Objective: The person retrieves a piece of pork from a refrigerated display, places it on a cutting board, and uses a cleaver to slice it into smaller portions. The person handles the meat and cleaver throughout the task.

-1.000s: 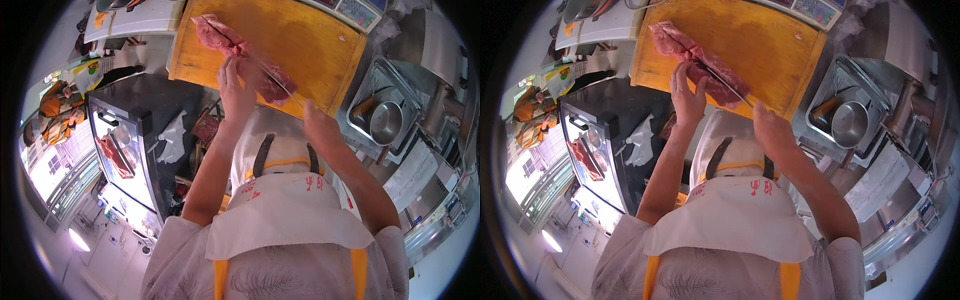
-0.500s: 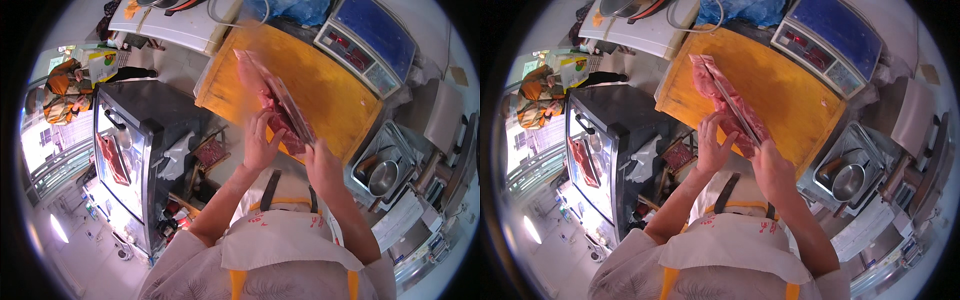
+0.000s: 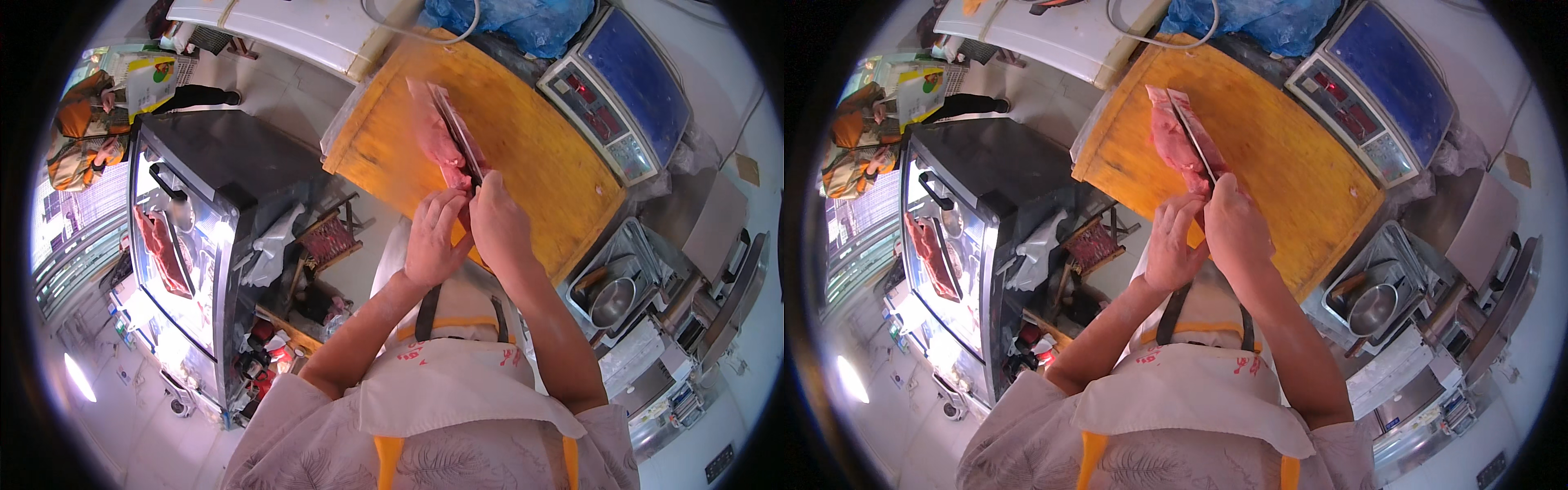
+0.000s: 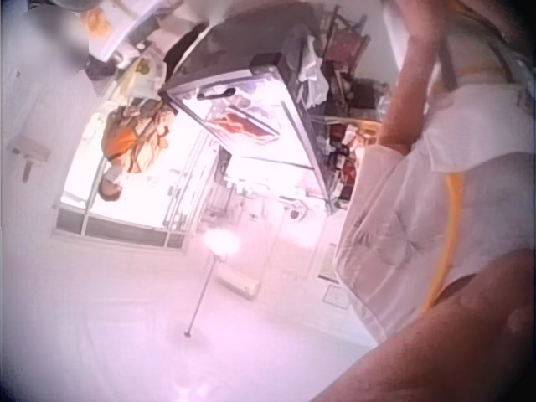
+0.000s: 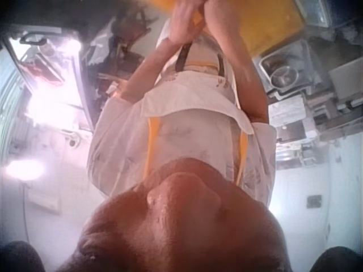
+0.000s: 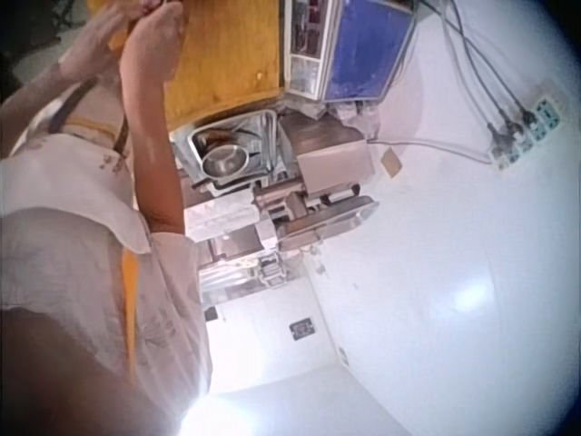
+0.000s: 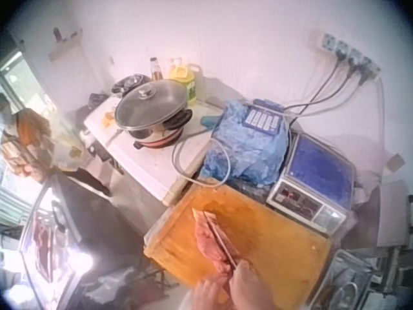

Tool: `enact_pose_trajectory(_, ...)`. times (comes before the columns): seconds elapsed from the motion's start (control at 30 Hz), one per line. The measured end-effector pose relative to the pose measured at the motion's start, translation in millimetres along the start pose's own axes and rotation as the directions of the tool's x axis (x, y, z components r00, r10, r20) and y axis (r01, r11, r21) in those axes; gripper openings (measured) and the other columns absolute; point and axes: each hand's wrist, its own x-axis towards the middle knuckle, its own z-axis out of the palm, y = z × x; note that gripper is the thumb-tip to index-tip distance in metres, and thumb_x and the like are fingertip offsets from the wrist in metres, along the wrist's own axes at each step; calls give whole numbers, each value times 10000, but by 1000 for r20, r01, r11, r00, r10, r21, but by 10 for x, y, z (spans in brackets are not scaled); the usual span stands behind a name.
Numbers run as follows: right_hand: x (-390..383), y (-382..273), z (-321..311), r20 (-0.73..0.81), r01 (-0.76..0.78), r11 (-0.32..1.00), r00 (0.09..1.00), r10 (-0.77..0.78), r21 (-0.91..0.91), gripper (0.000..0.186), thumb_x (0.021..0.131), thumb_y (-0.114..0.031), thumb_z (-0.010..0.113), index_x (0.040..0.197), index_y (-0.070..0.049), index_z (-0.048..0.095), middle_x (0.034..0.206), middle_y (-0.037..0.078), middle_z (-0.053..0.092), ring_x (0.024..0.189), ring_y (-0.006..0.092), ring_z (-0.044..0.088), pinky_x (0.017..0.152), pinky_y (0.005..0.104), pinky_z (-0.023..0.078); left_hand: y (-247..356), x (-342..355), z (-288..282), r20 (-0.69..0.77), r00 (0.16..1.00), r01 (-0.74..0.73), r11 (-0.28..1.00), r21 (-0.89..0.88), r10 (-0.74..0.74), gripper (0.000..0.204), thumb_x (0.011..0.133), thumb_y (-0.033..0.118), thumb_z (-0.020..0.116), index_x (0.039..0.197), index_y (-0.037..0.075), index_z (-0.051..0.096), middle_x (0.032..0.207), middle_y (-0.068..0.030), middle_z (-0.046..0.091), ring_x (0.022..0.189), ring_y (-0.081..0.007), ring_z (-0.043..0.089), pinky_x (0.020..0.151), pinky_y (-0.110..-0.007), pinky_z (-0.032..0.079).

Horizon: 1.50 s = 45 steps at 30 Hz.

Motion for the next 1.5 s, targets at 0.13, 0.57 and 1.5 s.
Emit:
enact_pose_trajectory(0.13,77,-168,-86,32,26,998,999,-24,-56,224,995,-62,521,1174,65,478,950,297,713,931,440,730,714,493,601,55,-68,-70,27,1000,-2,1000,1,2,704,712,64,830,1358,8,556,1358,-174,581,1248,-411,547,1047,-485,470)
enact_pose_trajectory(0.57,-27,141,-190,33,4,1000,999,-4,1,138,994,-113,499,1046,14,490,920,308,719,871,482,731,744,536,600,314,-147,137,-77,996,39,999,-7,-39,634,730,-9,796,1322,29,575,1329,-177,613,1193,-412,568,1031,-471,459)
enact_pose_trajectory(1.5,0,637,-79,96,95,995,991,-92,-32,207,993,-136,506,1113,31,475,1004,347,692,942,509,707,777,584,577,270,-84,397,-228,866,462,887,23,-445,358,856,241,828,975,-32,629,1069,-192,690,915,-319,680,817,-393,546)
